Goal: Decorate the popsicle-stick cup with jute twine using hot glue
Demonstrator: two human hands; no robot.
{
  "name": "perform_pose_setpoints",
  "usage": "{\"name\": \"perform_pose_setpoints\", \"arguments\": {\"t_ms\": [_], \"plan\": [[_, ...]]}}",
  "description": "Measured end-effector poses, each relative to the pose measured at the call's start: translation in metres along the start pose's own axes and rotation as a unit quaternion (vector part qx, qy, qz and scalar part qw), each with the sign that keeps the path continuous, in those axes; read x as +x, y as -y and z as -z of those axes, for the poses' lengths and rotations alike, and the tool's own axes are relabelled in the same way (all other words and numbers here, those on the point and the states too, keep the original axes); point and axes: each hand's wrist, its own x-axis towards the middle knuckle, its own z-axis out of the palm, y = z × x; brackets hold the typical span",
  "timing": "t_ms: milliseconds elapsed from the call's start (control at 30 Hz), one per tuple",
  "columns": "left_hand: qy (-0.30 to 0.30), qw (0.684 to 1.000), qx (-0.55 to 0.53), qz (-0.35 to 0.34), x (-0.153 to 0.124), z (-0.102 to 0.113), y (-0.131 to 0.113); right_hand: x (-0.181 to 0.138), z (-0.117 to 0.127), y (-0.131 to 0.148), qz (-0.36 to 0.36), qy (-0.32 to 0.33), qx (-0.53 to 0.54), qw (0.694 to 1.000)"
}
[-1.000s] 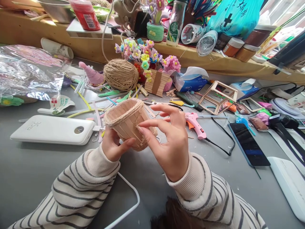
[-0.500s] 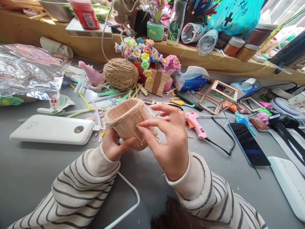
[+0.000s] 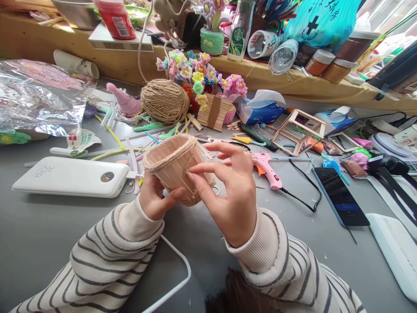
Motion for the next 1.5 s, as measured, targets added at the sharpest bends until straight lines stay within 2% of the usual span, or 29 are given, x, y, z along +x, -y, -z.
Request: {"name": "perform_pose_setpoints", "arguments": {"t_ms": [233,467,600,900,1500], "plan": [[-0.012,0.998,-0.068,0.001,-0.001,0.004,0.004,-0.003,-0.001,0.004,0.028,-0.001,0.010,1.000],[-0.017,0.995,-0.096,-0.014,-0.001,0.004,0.002,-0.012,-0.004,0.003,0.148,0.025,-0.096,0.984],[-0.007,0.995,-0.098,0.005,-0.001,0.004,-0.002,-0.015,-0.009,0.002,0.183,0.026,-0.152,0.971],[-0.016,0.998,-0.062,0.021,-0.001,0.004,-0.004,-0.015,-0.012,0.004,0.197,0.010,-0.168,0.966],[-0.004,0.995,-0.093,0.026,-0.002,0.004,-0.001,-0.015,-0.013,0.000,0.193,0.016,-0.160,0.968]]}}
